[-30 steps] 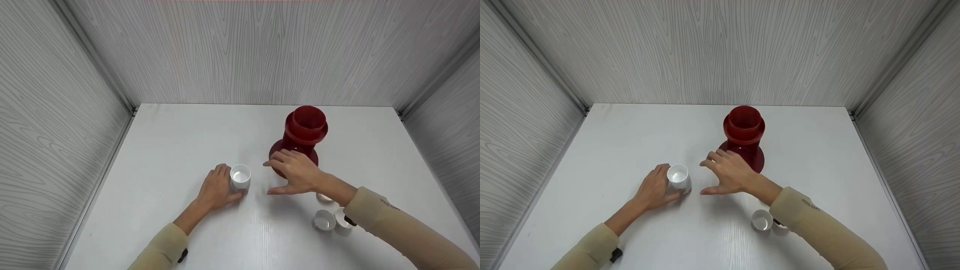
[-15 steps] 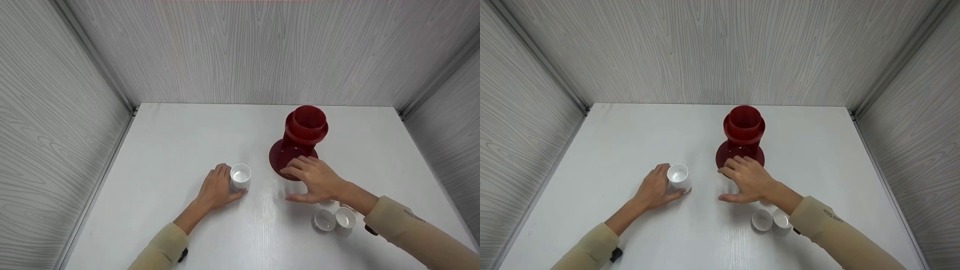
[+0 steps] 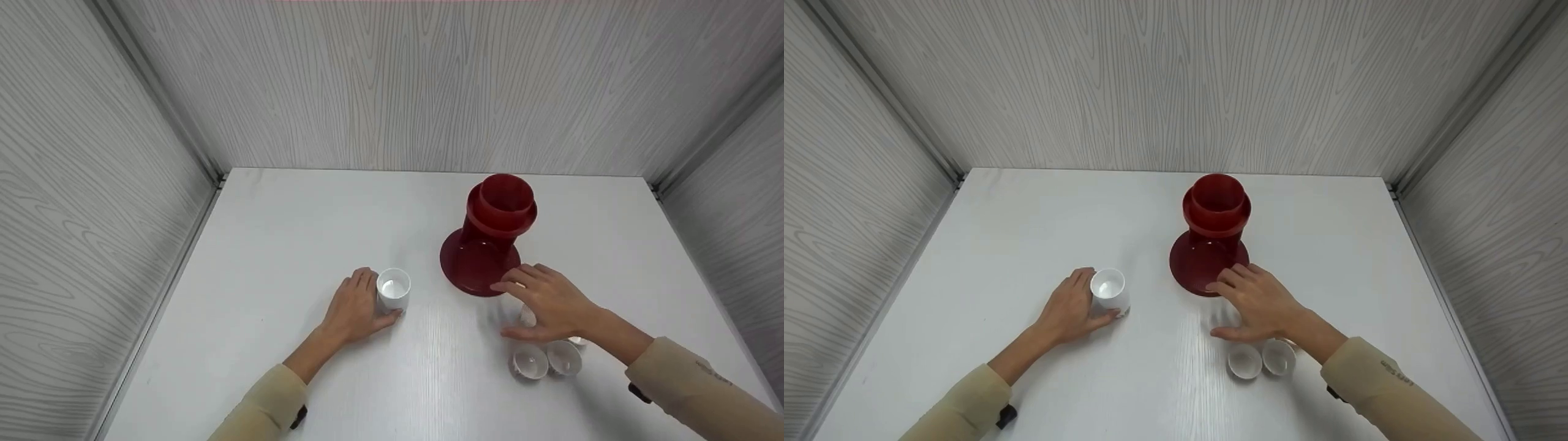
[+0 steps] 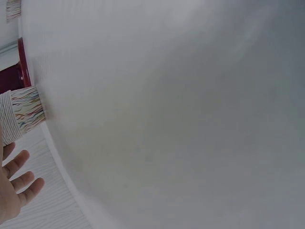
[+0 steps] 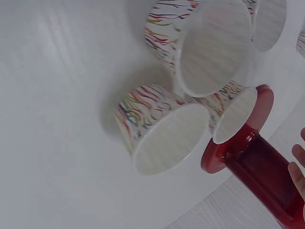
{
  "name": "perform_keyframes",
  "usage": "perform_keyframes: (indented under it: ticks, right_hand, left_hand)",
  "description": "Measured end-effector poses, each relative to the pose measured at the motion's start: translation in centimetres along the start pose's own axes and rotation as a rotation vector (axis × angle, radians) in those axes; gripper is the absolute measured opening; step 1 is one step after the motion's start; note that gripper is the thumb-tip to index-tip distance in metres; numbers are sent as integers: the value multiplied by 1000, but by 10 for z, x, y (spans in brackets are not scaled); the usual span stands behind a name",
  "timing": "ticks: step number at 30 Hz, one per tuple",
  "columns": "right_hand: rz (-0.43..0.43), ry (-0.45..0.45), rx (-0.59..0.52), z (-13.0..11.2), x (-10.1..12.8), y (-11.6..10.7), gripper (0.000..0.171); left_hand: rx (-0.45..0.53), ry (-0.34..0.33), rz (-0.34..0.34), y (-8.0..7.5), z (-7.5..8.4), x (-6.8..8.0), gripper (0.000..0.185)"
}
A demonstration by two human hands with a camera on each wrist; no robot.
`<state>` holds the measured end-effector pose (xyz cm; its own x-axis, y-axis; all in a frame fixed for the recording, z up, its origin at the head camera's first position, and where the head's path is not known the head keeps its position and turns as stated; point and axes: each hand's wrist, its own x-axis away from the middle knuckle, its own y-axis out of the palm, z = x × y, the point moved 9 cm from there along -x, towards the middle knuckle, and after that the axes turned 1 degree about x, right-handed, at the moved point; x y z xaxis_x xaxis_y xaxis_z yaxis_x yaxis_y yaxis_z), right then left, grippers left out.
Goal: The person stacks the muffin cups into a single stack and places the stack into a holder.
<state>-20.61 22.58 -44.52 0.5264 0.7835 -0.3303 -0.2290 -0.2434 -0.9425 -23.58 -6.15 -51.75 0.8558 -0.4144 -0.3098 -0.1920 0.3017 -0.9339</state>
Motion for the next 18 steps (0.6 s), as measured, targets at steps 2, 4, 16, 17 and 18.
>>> perform_keyframes:
  ticks: [2,4,16,17,18]
  right_hand:
    - [-7,-2,3,3,6,1,76]
    - [-16,2,11,7,13,1,78]
    - [-11,67,65,34,44,-1,71]
    - [-11,72,67,35,45,0,71]
    - [-11,77,70,36,47,1,71]
  left_hand:
    - [0,-1,-1,0,0,0,77]
    - [3,-3,-4,-1,0,0,78]
    - [13,0,-2,0,0,0,77]
    - [13,0,-6,0,0,1,77]
    - [14,-2,-10,0,-1,1,77]
